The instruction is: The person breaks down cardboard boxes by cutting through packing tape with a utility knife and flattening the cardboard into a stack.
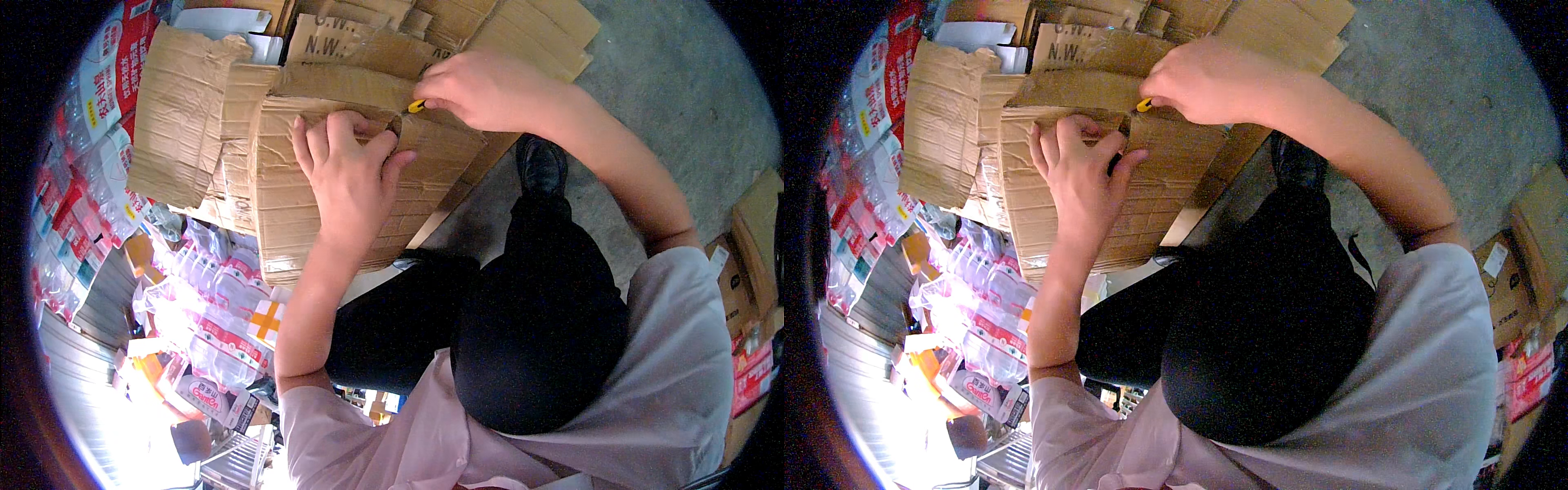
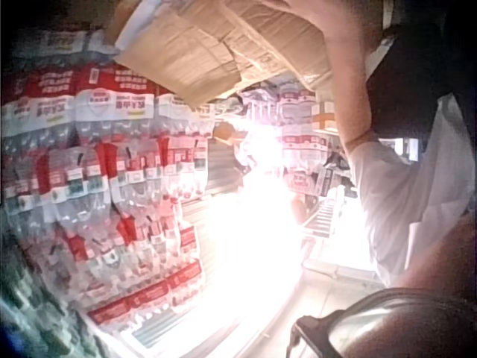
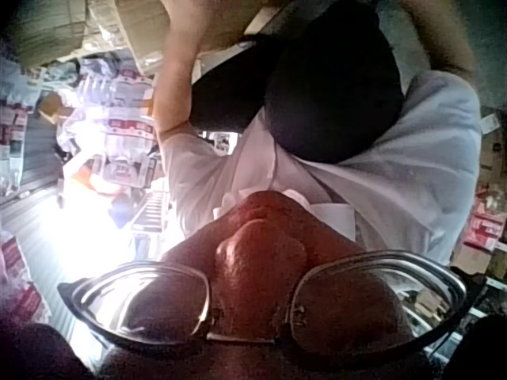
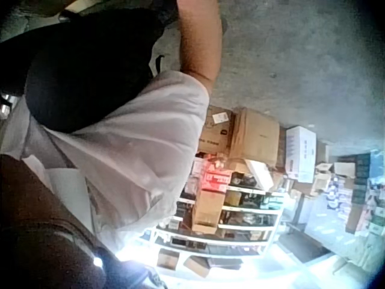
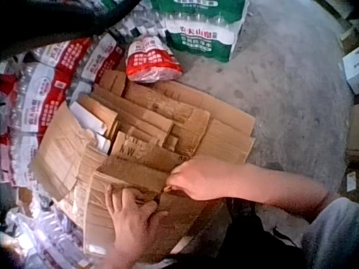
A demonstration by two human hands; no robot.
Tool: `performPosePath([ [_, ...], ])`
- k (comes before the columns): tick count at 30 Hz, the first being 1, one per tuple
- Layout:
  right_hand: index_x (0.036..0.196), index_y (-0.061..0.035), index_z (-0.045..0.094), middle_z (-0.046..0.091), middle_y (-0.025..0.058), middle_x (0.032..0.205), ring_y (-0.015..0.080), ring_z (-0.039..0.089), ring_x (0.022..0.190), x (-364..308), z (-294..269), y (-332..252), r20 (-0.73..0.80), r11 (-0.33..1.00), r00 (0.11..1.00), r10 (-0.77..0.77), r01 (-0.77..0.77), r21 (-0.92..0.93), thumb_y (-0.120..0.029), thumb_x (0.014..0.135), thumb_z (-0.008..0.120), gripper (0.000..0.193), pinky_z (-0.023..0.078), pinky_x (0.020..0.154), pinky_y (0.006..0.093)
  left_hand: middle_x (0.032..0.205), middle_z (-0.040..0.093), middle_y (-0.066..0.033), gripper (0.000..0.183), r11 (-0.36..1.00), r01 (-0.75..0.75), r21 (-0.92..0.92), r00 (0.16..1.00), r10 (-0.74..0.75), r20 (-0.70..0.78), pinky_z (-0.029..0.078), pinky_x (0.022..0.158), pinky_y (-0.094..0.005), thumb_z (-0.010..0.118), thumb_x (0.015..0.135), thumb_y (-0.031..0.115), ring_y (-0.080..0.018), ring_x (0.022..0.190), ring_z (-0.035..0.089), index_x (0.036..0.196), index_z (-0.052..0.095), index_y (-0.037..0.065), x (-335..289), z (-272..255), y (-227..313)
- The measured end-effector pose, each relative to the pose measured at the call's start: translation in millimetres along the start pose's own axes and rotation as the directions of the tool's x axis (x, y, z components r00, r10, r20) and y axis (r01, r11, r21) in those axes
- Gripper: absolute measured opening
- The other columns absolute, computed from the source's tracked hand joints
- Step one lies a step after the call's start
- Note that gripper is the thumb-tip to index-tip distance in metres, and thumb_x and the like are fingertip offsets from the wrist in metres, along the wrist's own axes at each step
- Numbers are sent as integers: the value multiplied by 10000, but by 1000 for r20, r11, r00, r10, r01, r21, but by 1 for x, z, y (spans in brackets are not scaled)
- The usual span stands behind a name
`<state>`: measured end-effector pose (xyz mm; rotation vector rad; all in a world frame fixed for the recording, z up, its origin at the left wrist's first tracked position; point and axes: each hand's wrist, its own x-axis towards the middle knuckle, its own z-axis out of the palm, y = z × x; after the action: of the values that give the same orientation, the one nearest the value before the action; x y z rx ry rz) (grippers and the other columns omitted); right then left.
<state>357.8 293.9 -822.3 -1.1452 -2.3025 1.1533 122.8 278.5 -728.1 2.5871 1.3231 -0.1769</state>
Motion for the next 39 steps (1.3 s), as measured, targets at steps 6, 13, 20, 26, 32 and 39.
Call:
performPosePath([
  [6, 1052, -87, 725, 743, 111, 1007, 347, 733, 998, 14, -25, -20, 282, 963, 958, 52, 26, -267, -137, 936, 635, 155, 592, 838, 471, 1143, 570, -104, 226, 993, -7, -118, 999, 12, 43, 220, 1230, -679, 843, 810, 344, -348, 1173, 530, 914, 777, 155, 1, -4, -3],
  [13, 1090, -82, 703, 746, 137, 1032, 369, 735, 935, -16, -3, -6, 46, 985, 993, 107, -100, -137, -178, 983, 627, 163, 590, 792, 484, 1194, 589, -91, 165, 992, -48, -114, 999, 50, 13, 238, 1243, -664, 821, 847, 272, -337, 1198, 548, 958, 786, 156, 1, -5, -6],
  [20, 1152, -81, 715, 749, 160, 923, 334, 743, 829, -42, -3, -19, -100, 841, 892, 441, -371, 393, -433, 991, 732, 388, 577, 738, 423, 1303, 605, -61, 303, 980, -195, -37, 977, 197, 77, 251, 1289, -613, 670, 915, 190, -283, 1288, 550, 1204, 761, 197, -20, -19, -21],
  [26, 1233, -31, 641, 718, 192, 1157, 388, 694, 1105, -39, 35, -32, -207, 847, 856, 474, -379, 373, -410, 915, 824, 527, 553, 934, 457, 1611, 453, -73, 586, 943, -229, 243, 965, 188, 181, 271, 1269, -663, 585, 926, 203, -325, 1514, 413, 1498, 575, 329, -58, -48, -23],
  [32, 1259, -4, 616, 735, 171, 1154, 348, 709, 1105, -63, 66, -11, -261, 759, 739, 621, -485, 435, -410, 998, 749, 500, 547, 937, 418, 1681, 359, -146, 769, 962, -2, 275, 996, 26, -84, 270, 1248, -692, 791, 836, 343, -467, 1533, 351, 1550, 509, 301, -145, -41, -57],
  [39, 1313, -167, 541, 463, -64, 920, 51, 350, 600, -88, 73, -36, 481, -120, 606, 634, -538, 834, -471, 1105, 576, 370, 285, 517, 214, 1625, 451, -169, 971, 870, 490, -50, 862, -493, -117, 402, 1199, -519, 895, 748, 405, -389, 1486, 439, 1579, 459, 154, -226, -62, -103],
])
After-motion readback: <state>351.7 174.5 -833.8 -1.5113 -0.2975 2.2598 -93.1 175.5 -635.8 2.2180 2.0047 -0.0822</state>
